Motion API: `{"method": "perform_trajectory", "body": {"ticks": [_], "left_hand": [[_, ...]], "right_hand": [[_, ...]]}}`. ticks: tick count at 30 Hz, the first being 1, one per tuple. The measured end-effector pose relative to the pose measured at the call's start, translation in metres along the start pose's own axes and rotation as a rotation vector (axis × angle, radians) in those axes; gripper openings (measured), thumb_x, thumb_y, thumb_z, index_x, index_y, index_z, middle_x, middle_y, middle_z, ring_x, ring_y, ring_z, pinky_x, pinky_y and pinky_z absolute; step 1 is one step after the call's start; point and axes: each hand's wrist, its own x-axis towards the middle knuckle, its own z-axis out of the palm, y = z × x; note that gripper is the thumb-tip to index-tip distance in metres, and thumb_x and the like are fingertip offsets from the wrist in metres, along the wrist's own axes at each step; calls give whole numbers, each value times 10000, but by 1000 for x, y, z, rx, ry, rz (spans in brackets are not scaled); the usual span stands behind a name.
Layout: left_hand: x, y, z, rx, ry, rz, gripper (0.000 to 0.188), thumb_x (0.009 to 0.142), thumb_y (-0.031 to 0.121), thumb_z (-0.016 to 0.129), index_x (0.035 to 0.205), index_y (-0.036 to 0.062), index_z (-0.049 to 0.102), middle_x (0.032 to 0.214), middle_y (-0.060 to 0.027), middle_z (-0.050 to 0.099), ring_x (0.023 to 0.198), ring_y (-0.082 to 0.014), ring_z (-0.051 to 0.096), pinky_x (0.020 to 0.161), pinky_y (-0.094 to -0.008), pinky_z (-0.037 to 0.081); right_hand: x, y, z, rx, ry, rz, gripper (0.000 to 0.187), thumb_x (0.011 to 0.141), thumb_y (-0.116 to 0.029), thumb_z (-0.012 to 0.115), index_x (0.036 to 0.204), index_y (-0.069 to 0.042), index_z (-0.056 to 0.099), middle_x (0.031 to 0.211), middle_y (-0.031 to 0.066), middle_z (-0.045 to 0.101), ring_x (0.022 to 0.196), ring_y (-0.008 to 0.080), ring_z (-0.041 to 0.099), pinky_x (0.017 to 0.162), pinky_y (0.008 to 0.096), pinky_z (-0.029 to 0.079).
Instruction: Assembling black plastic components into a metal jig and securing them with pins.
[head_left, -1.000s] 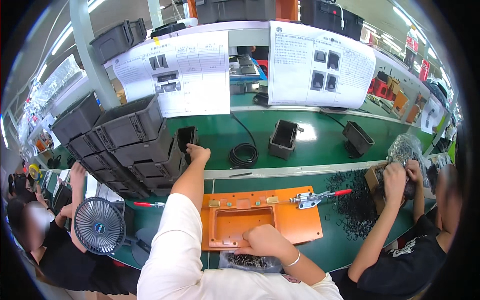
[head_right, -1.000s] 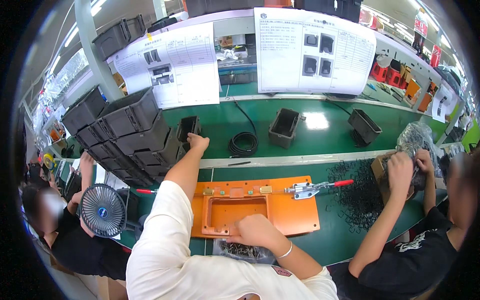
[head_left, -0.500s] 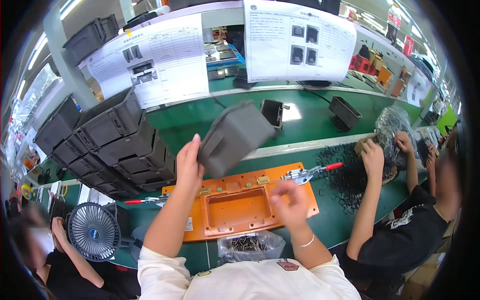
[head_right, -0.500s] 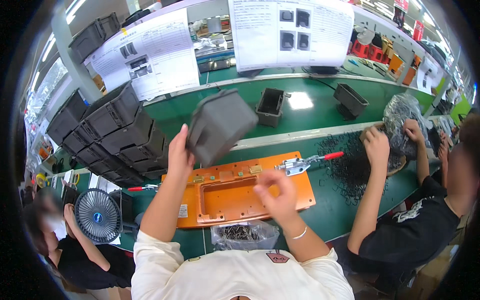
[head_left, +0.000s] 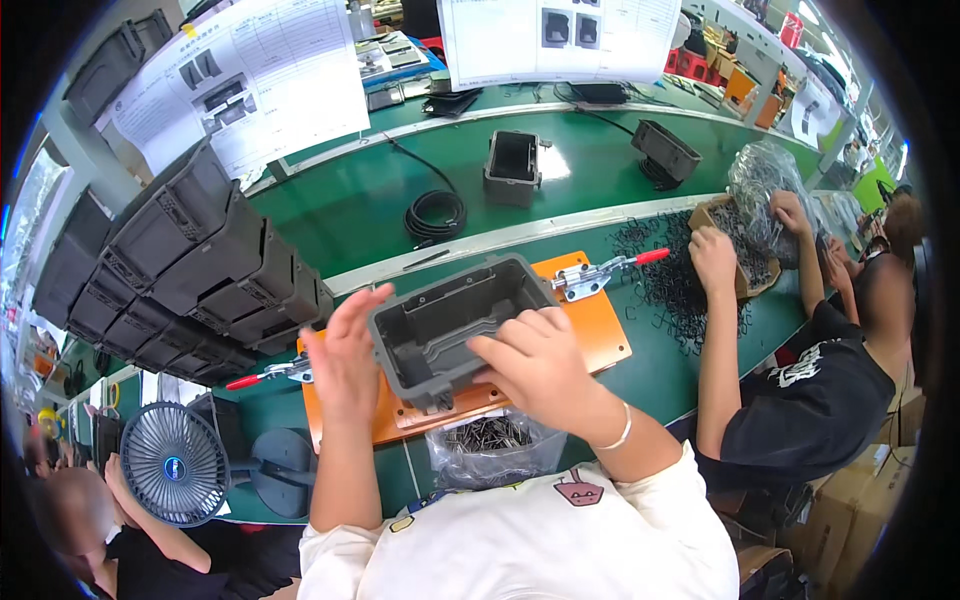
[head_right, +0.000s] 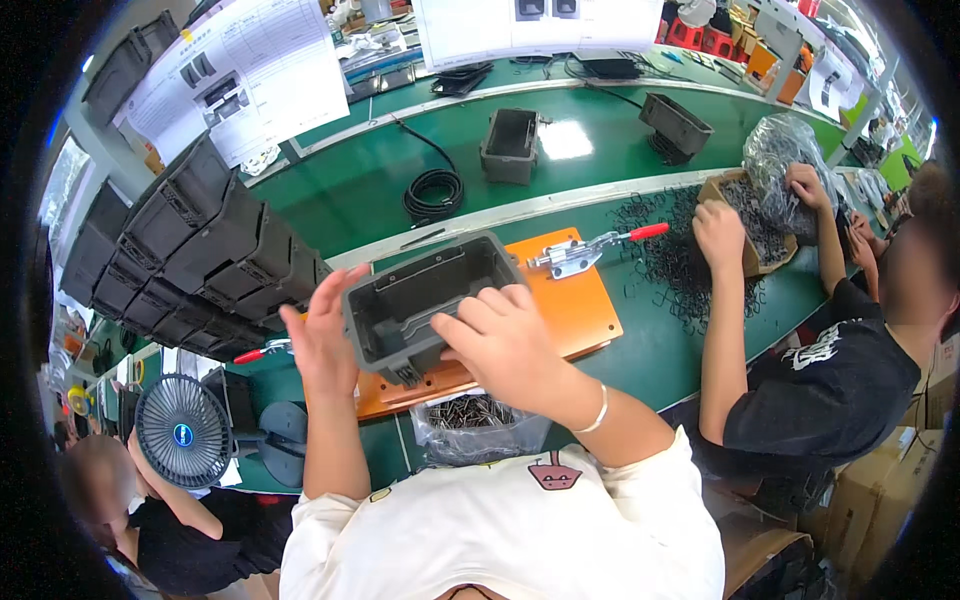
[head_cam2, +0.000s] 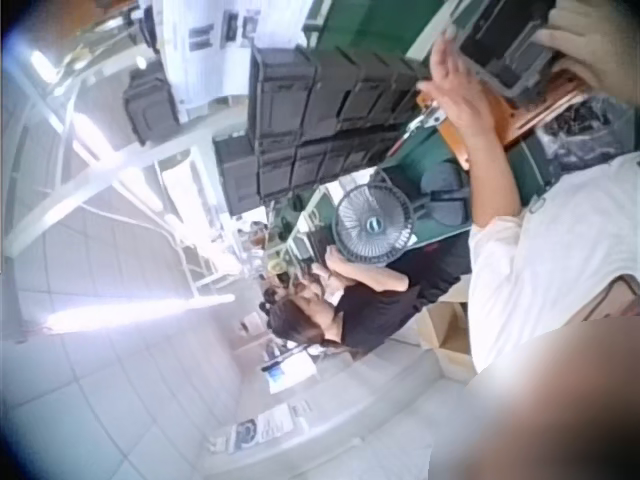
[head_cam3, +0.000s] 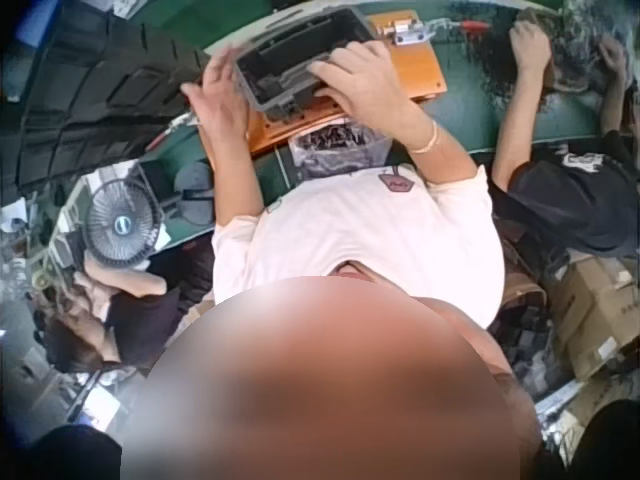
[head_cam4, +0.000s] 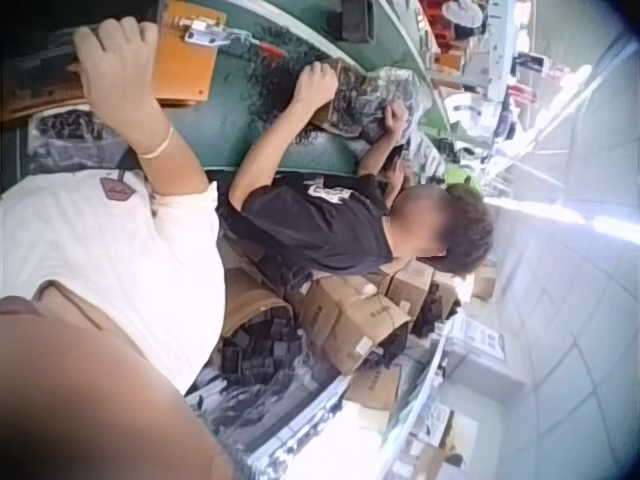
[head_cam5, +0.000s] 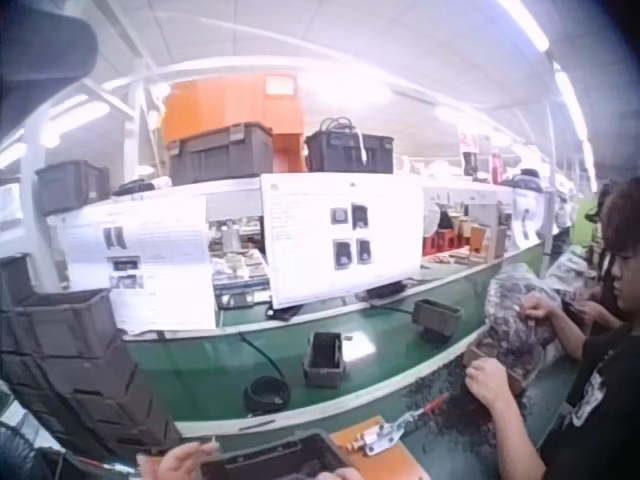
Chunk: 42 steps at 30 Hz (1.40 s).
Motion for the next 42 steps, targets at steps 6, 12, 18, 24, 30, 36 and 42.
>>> {"method": "perform_trajectory", "body": {"ticks": [6, 12, 18, 24, 30, 36, 42], "left_hand": [[-30, -15, 3, 710, 20, 268, 684, 873, 602, 497, 1197, 0, 530, 1415, -232, 388, 1310, -335, 385, 1083, -424, 265], [-33, -29, 3, 880, 80, 334, 572, 892, 527, 520, 1134, 11, 565, 1429, -239, 367, 1329, -351, 351, 1088, -439, 246], [-33, -35, 2, 853, 46, 366, 633, 901, 579, 444, 1128, 1, 562, 1446, -260, 344, 1312, -334, 384, 1077, -426, 275], [-34, -41, 1, 826, 26, 299, 723, 895, 616, 441, 1246, -15, 485, 1493, -243, 269, 1354, -315, 328, 1100, -402, 261], [-35, -48, -6, 834, 42, 279, 640, 898, 566, 496, 1185, -6, 513, 1490, -253, 259, 1371, -366, 291, 1119, -448, 209], [-35, -48, -7, 796, 29, 247, 569, 903, 516, 523, 1141, 0, 534, 1466, -244, 313, 1354, -367, 326, 1113, -450, 229], [-35, -48, -6, 832, 50, 252, 532, 903, 483, 535, 1126, 0, 549, 1451, -240, 344, 1352, -354, 335, 1108, -440, 241]], "right_hand": [[-23, -37, 26, -182, -274, 73, 360, 714, -117, 576, 1061, -25, 613, 796, 76, 478, 776, 232, 482, 688, 357, 345], [-26, -21, 32, -124, -420, 138, 362, 769, -181, 611, 1101, -38, 611, 791, 52, 575, 761, 200, 578, 684, 335, 367], [-29, -13, 29, 9, -324, 135, 239, 808, -312, 650, 880, -86, 624, 723, 34, 578, 722, 200, 577, 673, 333, 363], [-20, 4, 33, 173, -540, 202, 247, 830, -323, 633, 765, -86, 609, 669, 47, 575, 744, 210, 604, 733, 354, 391], [-65, 29, -10, 269, 144, 226, 162, 822, -181, 675, 893, -38, 644, 864, 82, 649, 791, 219, 623, 738, 362, 472], [-154, 106, -49, -101, 190, 997, 222, 770, 43, 614, 959, -59, 670, 783, 132, 584, 733, 303, 604, 680, 357, 503], [-195, 114, -23, -184, -137, 696, 365, 710, -86, 722, 1064, -170, 699, 1062, 108, 549, 1000, 287, 539, 851, 368, 460]]}}
